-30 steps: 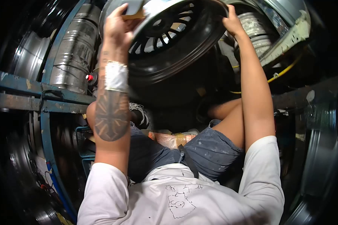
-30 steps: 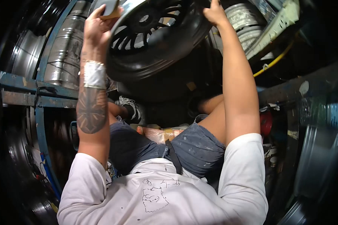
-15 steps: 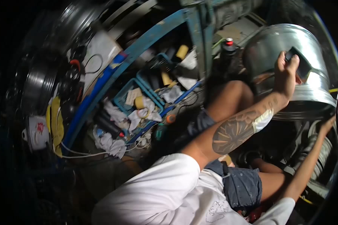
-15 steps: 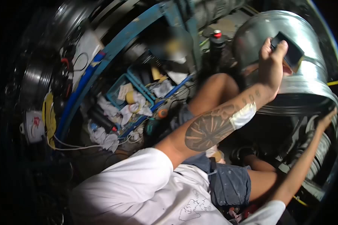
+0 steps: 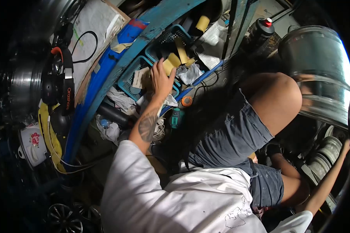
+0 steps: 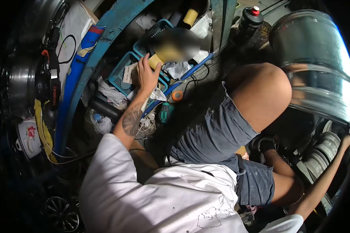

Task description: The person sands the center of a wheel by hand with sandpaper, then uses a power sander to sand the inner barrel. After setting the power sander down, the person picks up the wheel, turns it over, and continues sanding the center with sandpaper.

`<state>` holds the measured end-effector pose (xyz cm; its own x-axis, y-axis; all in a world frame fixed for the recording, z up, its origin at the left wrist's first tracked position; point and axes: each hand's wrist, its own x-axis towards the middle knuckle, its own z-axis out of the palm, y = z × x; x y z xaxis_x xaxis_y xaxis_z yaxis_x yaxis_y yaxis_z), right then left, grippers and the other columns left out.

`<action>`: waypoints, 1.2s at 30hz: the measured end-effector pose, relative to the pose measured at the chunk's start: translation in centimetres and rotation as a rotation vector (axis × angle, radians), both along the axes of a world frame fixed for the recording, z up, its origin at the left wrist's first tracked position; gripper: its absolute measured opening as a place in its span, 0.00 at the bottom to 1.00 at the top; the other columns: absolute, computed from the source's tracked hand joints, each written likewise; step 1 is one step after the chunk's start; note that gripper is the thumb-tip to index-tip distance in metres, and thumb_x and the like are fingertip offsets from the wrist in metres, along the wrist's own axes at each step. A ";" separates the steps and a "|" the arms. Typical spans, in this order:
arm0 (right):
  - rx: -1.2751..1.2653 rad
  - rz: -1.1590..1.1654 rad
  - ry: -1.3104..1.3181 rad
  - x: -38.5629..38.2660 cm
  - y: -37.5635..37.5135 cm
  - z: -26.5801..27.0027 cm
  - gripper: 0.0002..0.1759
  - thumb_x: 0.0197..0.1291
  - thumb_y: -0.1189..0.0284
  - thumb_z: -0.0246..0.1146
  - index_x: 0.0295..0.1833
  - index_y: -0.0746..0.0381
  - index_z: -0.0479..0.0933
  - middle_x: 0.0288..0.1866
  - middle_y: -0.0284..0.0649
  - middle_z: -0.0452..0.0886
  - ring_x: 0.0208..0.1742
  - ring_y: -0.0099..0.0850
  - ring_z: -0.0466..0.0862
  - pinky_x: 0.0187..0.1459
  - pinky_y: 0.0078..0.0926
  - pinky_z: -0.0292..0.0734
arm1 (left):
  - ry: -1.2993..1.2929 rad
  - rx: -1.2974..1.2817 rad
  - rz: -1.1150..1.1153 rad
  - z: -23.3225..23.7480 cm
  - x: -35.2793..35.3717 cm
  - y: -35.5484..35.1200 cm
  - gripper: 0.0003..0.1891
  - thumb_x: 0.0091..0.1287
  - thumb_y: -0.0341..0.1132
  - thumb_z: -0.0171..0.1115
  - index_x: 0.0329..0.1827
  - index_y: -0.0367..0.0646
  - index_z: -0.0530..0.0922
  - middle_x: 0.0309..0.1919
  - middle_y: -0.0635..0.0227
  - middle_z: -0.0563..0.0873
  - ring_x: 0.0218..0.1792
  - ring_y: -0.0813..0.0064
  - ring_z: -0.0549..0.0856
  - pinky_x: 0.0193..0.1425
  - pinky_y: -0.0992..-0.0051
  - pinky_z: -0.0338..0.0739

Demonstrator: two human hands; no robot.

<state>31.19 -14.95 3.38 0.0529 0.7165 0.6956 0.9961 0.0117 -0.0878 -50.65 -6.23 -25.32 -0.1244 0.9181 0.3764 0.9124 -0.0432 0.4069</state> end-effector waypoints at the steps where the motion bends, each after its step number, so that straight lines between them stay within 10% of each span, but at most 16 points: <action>1: -0.015 0.006 -0.027 -0.3 0.0 0.5 0.24 0.80 0.58 0.52 0.65 0.67 0.77 0.63 0.48 0.82 0.63 0.41 0.81 0.67 0.39 0.76 | -0.104 -0.140 -0.019 -0.5 0.1 -2.6 0.32 0.72 0.48 0.71 0.71 0.39 0.72 0.64 0.46 0.77 0.66 0.44 0.75 0.68 0.48 0.74; 9: -0.079 0.111 -0.164 -2.3 0.6 1.6 0.19 0.78 0.64 0.56 0.60 0.68 0.80 0.58 0.49 0.84 0.58 0.42 0.84 0.62 0.40 0.80 | -0.053 -0.724 0.313 -16.2 2.5 -22.8 0.48 0.64 0.48 0.78 0.82 0.52 0.56 0.68 0.34 0.69 0.67 0.28 0.74 0.67 0.39 0.75; 16: -0.071 0.228 -0.247 -7.9 1.4 3.8 0.15 0.77 0.69 0.59 0.56 0.69 0.82 0.54 0.50 0.86 0.53 0.43 0.87 0.57 0.41 0.83 | -0.310 -0.837 0.544 -11.3 3.6 -21.7 0.46 0.55 0.44 0.83 0.76 0.52 0.66 0.65 0.46 0.77 0.65 0.37 0.80 0.60 0.43 0.80; 24: 0.001 0.443 -0.318 -16.1 2.5 8.2 0.10 0.75 0.75 0.62 0.51 0.71 0.84 0.49 0.50 0.89 0.48 0.45 0.90 0.52 0.42 0.87 | -0.202 -0.762 0.089 -8.2 6.7 -26.3 0.40 0.57 0.47 0.78 0.75 0.53 0.73 0.61 0.55 0.80 0.64 0.42 0.80 0.61 0.43 0.81; 30: -0.121 0.471 -0.472 -23.6 3.1 8.6 0.09 0.66 0.82 0.64 0.48 0.70 0.87 0.51 0.54 0.90 0.53 0.51 0.91 0.56 0.46 0.86 | -0.052 -0.708 -0.010 4.6 6.0 -22.4 0.44 0.52 0.38 0.81 0.77 0.57 0.76 0.63 0.63 0.82 0.63 0.51 0.80 0.63 0.53 0.81; 32: -0.332 0.590 -0.160 -23.3 2.6 5.5 0.20 0.62 0.84 0.63 0.61 0.68 0.82 0.62 0.54 0.86 0.63 0.49 0.86 0.67 0.48 0.79 | 0.005 -0.651 0.003 9.9 5.6 -20.8 0.43 0.49 0.38 0.80 0.75 0.56 0.79 0.60 0.63 0.84 0.60 0.51 0.82 0.63 0.56 0.82; 36: -0.591 1.131 0.080 -43.5 -0.6 0.1 0.31 0.52 0.74 0.72 0.66 0.60 0.82 0.62 0.47 0.85 0.67 0.51 0.83 0.72 0.51 0.74 | 0.026 -0.685 -0.381 21.7 4.9 -17.2 0.38 0.46 0.36 0.76 0.68 0.50 0.84 0.58 0.64 0.87 0.57 0.53 0.83 0.64 0.60 0.81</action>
